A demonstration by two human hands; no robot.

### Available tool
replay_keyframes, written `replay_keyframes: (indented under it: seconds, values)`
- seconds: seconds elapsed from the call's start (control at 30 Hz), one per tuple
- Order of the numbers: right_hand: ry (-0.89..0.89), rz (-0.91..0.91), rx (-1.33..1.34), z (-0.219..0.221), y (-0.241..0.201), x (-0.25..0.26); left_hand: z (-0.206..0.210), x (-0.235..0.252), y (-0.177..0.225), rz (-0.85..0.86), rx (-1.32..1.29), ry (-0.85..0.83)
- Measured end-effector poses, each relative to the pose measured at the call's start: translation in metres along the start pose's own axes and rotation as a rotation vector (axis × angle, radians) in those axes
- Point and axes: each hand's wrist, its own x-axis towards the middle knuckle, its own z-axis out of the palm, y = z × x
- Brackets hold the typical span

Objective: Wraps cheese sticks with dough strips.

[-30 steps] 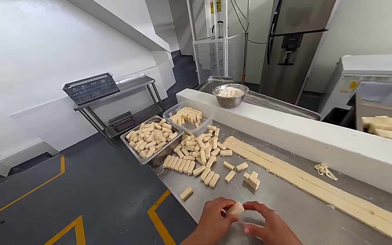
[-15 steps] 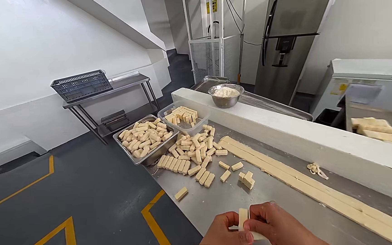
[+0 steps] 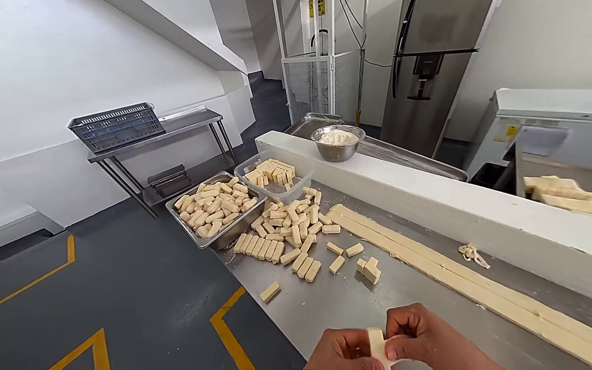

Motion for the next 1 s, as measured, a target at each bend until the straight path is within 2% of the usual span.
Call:
replay_keyframes:
  seconds: [0.13, 0.2, 0.3, 0.47, 0.57, 0.7, 0.8, 0.9, 1.0]
  values:
    - [0.053, 0.027, -0.025, -0.003, 0.001, -0.001, 0.008, 0.001, 0.002, 0.001, -0.077, 0.115]
    - [0.097, 0.047, -0.094, 0.000, -0.004, 0.000, 0.010, 0.001, -0.001, 0.015, -0.006, 0.079]
    - [0.060, 0.033, -0.112, 0.001, -0.006, -0.001, 0.007, 0.002, -0.003, 0.009, 0.058, -0.003]
    - [0.065, -0.006, -0.097, -0.006, 0.005, 0.000, 0.005, 0.002, -0.002, 0.052, 0.078, 0.052]
    - [0.102, 0.009, -0.142, 0.004, 0.000, 0.004, 0.003, 0.005, -0.004, 0.050, 0.171, -0.008]
    - [0.044, -0.112, -0.061, -0.006, 0.008, 0.007, -0.003, 0.011, -0.001, 0.123, 0.089, 0.015]
    - [0.092, -0.049, -0.124, -0.011, 0.005, 0.009, -0.001, 0.016, 0.001, 0.110, 0.121, 0.084]
    - [0.120, -0.047, -0.169, -0.007, -0.001, 0.011, 0.001, 0.018, 0.002, 0.065, 0.190, 0.038]
    - [0.059, -0.102, -0.128, -0.018, 0.002, 0.010, -0.002, 0.019, 0.001, 0.111, 0.138, -0.004]
